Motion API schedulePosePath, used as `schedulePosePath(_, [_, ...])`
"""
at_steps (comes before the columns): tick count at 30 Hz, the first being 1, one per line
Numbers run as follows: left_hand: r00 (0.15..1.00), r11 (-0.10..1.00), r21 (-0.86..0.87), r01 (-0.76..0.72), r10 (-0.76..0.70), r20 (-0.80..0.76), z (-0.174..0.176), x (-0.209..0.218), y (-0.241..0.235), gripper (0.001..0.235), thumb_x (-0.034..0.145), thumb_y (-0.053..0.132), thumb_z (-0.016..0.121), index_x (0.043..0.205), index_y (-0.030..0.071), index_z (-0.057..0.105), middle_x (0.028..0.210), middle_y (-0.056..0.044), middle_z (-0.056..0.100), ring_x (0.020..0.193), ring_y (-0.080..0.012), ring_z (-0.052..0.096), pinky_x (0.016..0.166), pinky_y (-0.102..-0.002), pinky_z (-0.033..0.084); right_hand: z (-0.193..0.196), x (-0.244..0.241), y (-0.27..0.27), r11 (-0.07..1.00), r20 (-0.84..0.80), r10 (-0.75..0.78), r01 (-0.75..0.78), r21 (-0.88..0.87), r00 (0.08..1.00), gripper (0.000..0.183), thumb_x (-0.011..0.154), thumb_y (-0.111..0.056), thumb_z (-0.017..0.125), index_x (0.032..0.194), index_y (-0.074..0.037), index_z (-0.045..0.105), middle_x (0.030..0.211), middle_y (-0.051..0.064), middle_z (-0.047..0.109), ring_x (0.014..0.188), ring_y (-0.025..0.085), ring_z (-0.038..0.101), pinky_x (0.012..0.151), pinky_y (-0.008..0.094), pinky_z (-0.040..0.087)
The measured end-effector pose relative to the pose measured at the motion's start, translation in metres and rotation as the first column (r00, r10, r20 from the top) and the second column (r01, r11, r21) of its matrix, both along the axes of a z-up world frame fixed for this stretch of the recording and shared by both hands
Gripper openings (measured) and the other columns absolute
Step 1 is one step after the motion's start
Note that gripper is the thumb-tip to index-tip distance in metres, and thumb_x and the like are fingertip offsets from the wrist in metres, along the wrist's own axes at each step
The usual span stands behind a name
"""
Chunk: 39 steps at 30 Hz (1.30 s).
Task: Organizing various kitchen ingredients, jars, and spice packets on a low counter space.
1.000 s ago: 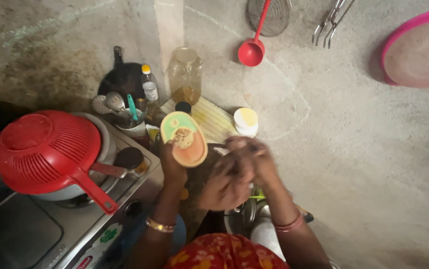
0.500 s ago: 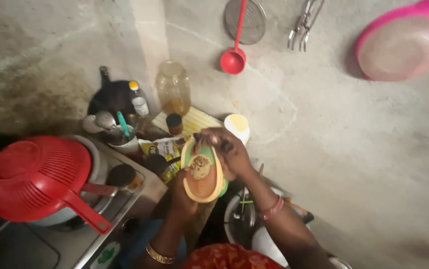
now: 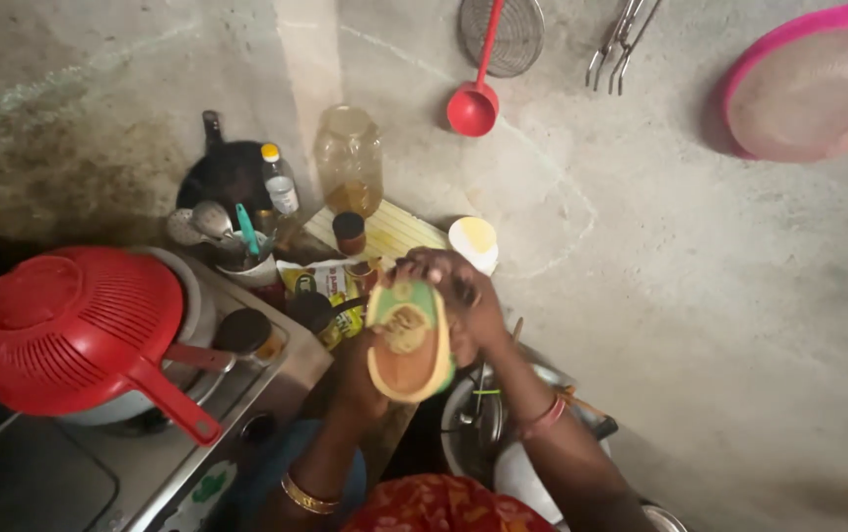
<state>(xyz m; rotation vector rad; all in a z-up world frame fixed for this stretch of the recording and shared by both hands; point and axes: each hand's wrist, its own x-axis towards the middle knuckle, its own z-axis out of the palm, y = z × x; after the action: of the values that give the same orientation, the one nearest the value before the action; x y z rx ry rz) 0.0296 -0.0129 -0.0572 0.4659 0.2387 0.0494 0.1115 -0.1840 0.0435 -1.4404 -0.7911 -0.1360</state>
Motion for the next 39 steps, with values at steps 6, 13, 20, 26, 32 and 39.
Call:
schedulePosePath(6, [0.936, 0.924, 0.217, 0.315, -0.34, 0.088, 0.023, -0.001, 0.014, 0.048, 0.093, 0.021, 0.065, 0.131, -0.008, 0.057, 0.12, -0.019, 0.067, 0.107, -0.0263, 0.069, 0.095, -0.041, 0.057, -0.083, 0.062, -0.054, 0.885, -0.748, 0.317, -0.465, 0.013, 0.583, 0.07, 0.086, -0.038, 0.077, 0.137, 0.006, 0.057, 0.12, 0.024, 0.067, 0.102, 0.027, 0.068, 0.086, 0.039, 0.058])
schedulePosePath(13, [0.955, 0.947, 0.231, 0.222, -0.259, 0.144, 0.057, -0.01, 0.019, 0.054, 0.093, 0.03, 0.061, 0.14, 0.006, 0.053, 0.129, -0.011, 0.066, 0.115, -0.0239, 0.067, 0.096, -0.041, 0.057, -0.099, 0.037, -0.032, 0.854, -0.658, 0.519, -0.369, 0.367, 0.546, 0.061, 0.087, -0.029, 0.073, 0.133, 0.006, 0.051, 0.124, 0.021, 0.065, 0.112, 0.03, 0.067, 0.1, 0.041, 0.056])
schedulePosePath(20, [0.97, 0.972, 0.057, -0.229, 0.223, 0.099, -0.006, 0.026, -0.023, 0.052, 0.097, 0.028, 0.056, 0.143, 0.007, 0.045, 0.128, -0.007, 0.064, 0.115, -0.0226, 0.065, 0.096, -0.043, 0.056, -0.032, -0.055, 0.023, 0.965, -0.138, -0.199, 0.219, 0.146, 0.97, 0.049, 0.096, -0.009, 0.064, 0.139, 0.009, 0.049, 0.141, 0.02, 0.059, 0.131, 0.028, 0.058, 0.113, 0.041, 0.046])
schedulePosePath(26, [0.996, 0.991, 0.132, -0.025, 0.014, 0.083, -0.004, 0.01, -0.014, 0.044, 0.1, 0.022, 0.059, 0.137, -0.003, 0.053, 0.117, -0.017, 0.07, 0.105, -0.0277, 0.071, 0.093, -0.041, 0.057, 0.015, -0.043, 0.008, 0.982, -0.28, 0.151, -0.113, 0.148, 0.948, 0.059, 0.097, -0.013, 0.064, 0.149, 0.003, 0.043, 0.143, 0.018, 0.061, 0.131, 0.025, 0.061, 0.113, 0.038, 0.048])
schedulePosePath(32, [0.901, 0.889, 0.187, 0.418, -0.432, 0.038, -0.006, 0.002, -0.015, 0.047, 0.1, 0.022, 0.059, 0.138, -0.005, 0.052, 0.118, -0.02, 0.069, 0.105, -0.0292, 0.071, 0.092, -0.041, 0.059, 0.008, 0.005, -0.002, 0.863, -0.444, 0.497, -0.481, 0.157, 0.746, 0.06, 0.097, -0.022, 0.067, 0.149, 0.001, 0.046, 0.131, 0.016, 0.067, 0.12, 0.026, 0.064, 0.106, 0.038, 0.052])
schedulePosePath(39, [0.898, 0.9, 0.042, 0.433, -0.435, 0.068, -0.002, 0.014, 0.02, 0.055, 0.095, 0.034, 0.055, 0.138, -0.001, 0.051, 0.122, -0.019, 0.069, 0.11, -0.0323, 0.071, 0.097, -0.047, 0.058, -0.008, -0.015, 0.012, 0.904, -0.742, 0.368, -0.028, 0.427, 0.56, 0.04, 0.101, -0.034, 0.061, 0.121, 0.001, 0.057, 0.112, 0.016, 0.071, 0.104, 0.029, 0.07, 0.094, 0.043, 0.058])
